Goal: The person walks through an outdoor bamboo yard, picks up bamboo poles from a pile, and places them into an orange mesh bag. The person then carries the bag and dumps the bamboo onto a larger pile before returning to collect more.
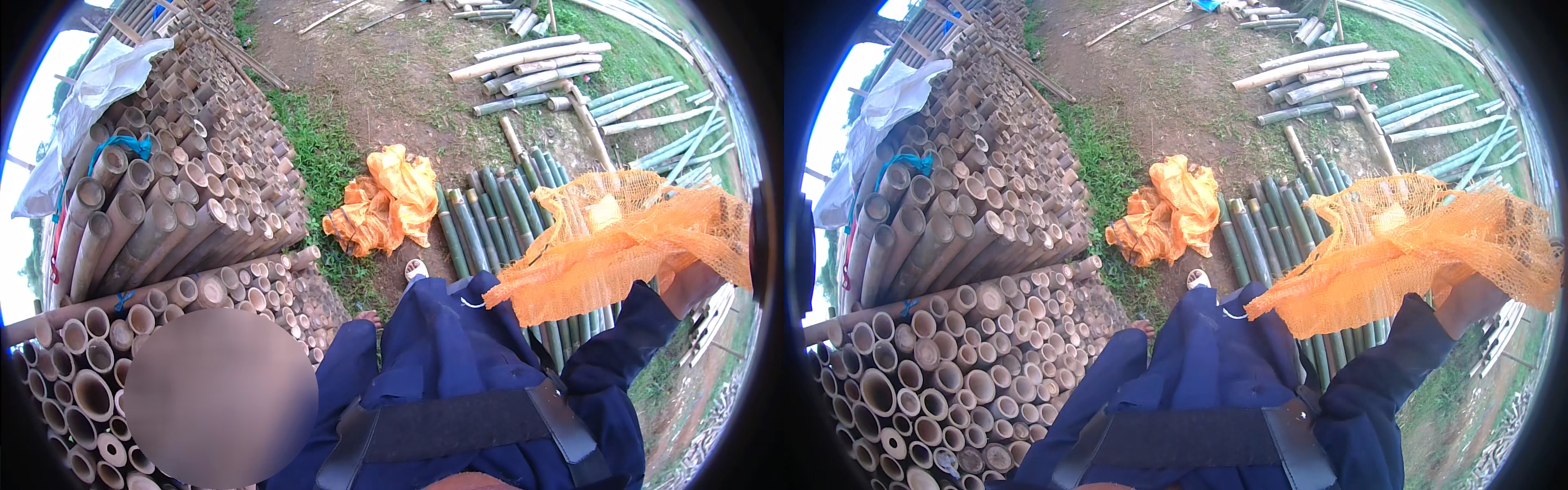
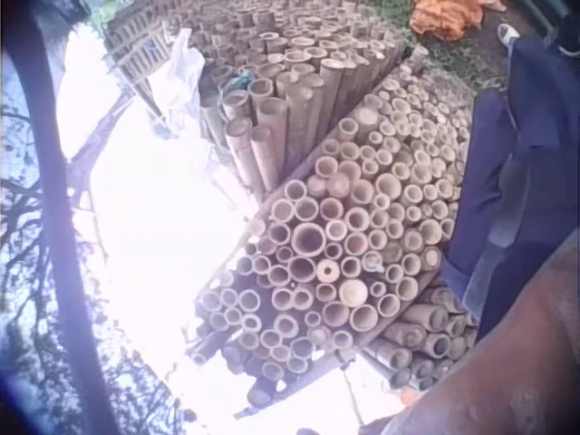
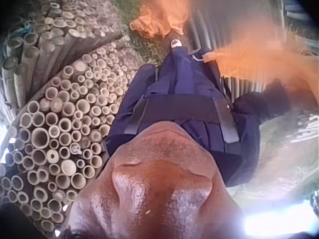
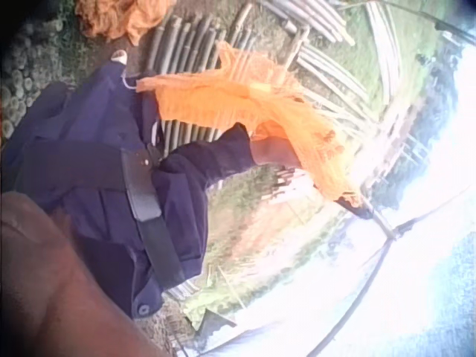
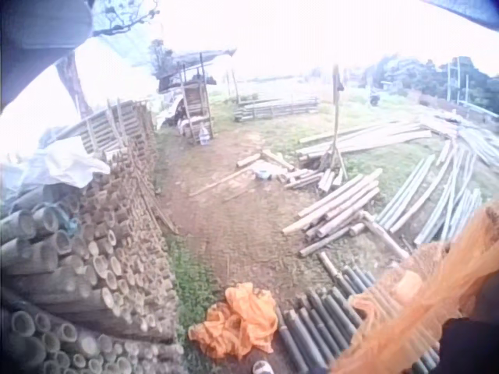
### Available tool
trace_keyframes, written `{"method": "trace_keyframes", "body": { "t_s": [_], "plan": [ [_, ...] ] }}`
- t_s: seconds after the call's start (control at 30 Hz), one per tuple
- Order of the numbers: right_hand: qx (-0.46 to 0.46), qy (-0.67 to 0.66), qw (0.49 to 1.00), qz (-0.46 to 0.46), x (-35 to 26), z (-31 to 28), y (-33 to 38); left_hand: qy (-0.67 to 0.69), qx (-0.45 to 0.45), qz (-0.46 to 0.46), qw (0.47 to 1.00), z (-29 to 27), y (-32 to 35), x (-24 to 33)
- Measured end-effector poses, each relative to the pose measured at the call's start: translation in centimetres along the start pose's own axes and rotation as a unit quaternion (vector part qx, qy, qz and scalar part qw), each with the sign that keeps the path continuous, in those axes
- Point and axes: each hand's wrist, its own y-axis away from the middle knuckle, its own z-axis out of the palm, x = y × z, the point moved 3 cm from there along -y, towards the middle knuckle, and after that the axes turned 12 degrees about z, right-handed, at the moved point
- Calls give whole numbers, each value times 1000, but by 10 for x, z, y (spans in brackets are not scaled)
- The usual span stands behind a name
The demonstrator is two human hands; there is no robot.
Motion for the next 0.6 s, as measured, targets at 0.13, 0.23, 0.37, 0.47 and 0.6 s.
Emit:
{"method": "trace_keyframes", "body": {
  "t_s": [0.13,0.23,0.37,0.47,0.6],
  "plan": [
    [16,1,1000,14,-7,53,-8,-15,1,127,992,18,-87,197],
    [25,1,999,24,-3,100,-15,-62,67,236,967,26,-106,282],
    [39,-1,998,42,14,168,-26,-52,130,194,971,34,-148,299],
    [30,-1,998,47,36,236,-29,164,-94,15,982,35,-199,272],
    [-19,39,999,-11,67,362,-30,297,-240,-102,919,69,-296,263]
  ]
}}
